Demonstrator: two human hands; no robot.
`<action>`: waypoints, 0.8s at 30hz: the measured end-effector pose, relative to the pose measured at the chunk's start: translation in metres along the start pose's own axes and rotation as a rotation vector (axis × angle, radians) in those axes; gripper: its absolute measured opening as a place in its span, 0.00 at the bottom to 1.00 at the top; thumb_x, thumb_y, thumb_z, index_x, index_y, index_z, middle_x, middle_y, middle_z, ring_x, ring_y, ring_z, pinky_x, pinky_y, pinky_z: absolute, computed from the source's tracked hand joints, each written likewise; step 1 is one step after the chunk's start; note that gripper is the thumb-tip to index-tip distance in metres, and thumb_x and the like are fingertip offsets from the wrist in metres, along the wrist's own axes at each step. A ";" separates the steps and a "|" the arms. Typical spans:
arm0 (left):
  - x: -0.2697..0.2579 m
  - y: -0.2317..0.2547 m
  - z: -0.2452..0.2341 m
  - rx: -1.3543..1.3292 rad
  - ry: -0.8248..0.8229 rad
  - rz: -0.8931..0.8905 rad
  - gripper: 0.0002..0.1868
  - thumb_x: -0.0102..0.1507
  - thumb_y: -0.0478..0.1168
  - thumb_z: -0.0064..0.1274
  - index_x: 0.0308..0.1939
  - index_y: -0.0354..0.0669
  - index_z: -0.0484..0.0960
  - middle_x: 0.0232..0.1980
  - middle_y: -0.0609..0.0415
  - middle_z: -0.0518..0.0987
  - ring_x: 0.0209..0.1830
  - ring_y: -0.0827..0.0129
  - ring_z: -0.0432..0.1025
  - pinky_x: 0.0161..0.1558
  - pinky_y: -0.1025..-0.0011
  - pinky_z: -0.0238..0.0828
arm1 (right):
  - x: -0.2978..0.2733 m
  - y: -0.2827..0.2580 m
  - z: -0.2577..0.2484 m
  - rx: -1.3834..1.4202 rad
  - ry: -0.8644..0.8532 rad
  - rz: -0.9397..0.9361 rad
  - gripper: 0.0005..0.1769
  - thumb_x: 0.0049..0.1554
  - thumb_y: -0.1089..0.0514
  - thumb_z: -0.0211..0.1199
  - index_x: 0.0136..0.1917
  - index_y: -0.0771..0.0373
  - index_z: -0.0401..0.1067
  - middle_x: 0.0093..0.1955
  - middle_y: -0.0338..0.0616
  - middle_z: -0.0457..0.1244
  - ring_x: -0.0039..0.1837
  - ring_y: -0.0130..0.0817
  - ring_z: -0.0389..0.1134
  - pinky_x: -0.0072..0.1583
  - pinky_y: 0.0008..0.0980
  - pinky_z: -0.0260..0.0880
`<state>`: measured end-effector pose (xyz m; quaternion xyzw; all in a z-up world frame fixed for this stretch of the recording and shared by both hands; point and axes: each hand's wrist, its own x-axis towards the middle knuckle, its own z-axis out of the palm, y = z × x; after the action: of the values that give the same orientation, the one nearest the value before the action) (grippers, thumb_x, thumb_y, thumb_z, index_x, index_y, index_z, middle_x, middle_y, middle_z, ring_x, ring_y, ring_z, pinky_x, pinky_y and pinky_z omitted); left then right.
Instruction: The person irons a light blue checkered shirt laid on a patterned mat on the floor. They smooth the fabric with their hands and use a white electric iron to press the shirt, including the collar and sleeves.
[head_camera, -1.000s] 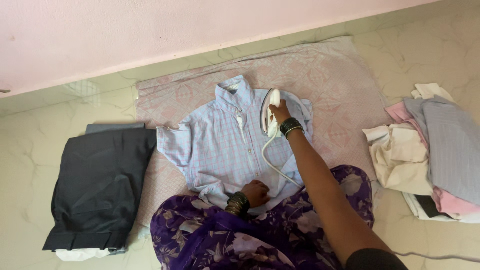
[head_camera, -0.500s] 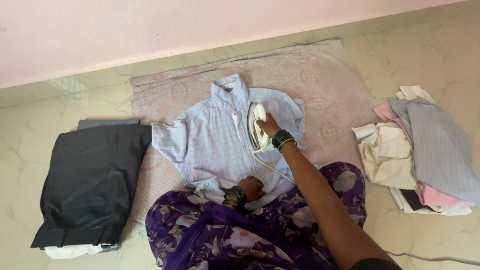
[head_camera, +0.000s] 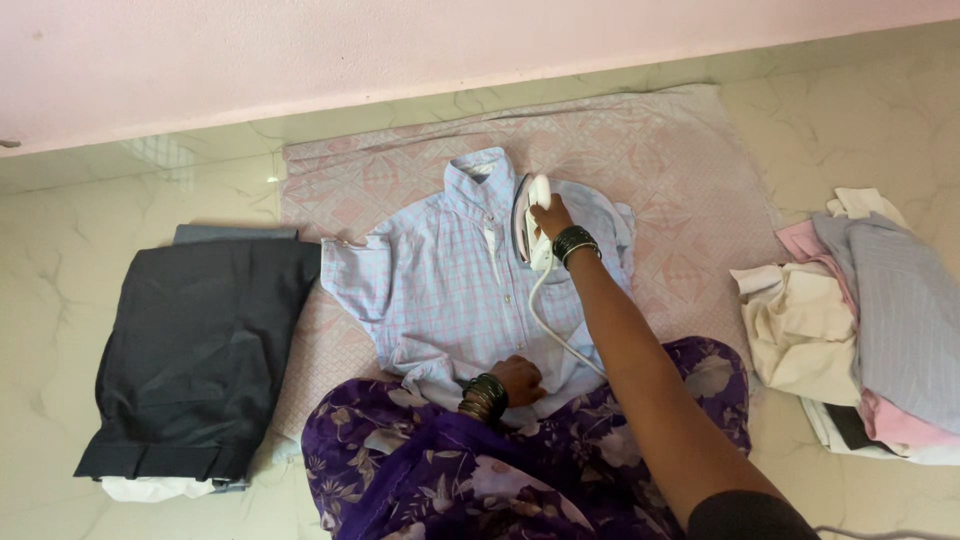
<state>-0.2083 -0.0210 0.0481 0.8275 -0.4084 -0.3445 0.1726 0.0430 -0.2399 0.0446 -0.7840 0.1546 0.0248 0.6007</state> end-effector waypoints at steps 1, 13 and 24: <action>0.000 -0.002 0.002 -0.002 -0.018 -0.015 0.21 0.67 0.54 0.48 0.40 0.41 0.86 0.54 0.49 0.81 0.62 0.49 0.70 0.61 0.49 0.70 | -0.002 0.000 0.002 0.013 0.005 -0.003 0.23 0.57 0.54 0.62 0.57 0.70 0.58 0.38 0.51 0.64 0.30 0.37 0.66 0.31 0.38 0.69; 0.002 -0.016 0.012 -0.030 0.057 0.049 0.19 0.65 0.54 0.49 0.40 0.43 0.85 0.55 0.50 0.82 0.61 0.51 0.73 0.60 0.50 0.71 | -0.119 0.042 -0.010 -0.096 -0.105 0.047 0.25 0.58 0.52 0.63 0.59 0.70 0.60 0.40 0.51 0.67 0.31 0.37 0.68 0.34 0.39 0.70; 0.014 -0.030 0.032 -0.086 0.115 0.046 0.23 0.63 0.55 0.52 0.53 0.46 0.84 0.65 0.52 0.76 0.69 0.52 0.64 0.65 0.53 0.65 | -0.099 0.042 -0.082 -0.066 0.090 -0.050 0.20 0.58 0.53 0.62 0.54 0.72 0.66 0.38 0.51 0.67 0.30 0.37 0.67 0.32 0.39 0.68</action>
<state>-0.2084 -0.0142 0.0022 0.8283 -0.4014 -0.3097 0.2386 -0.0743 -0.3062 0.0497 -0.8071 0.1610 -0.0205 0.5676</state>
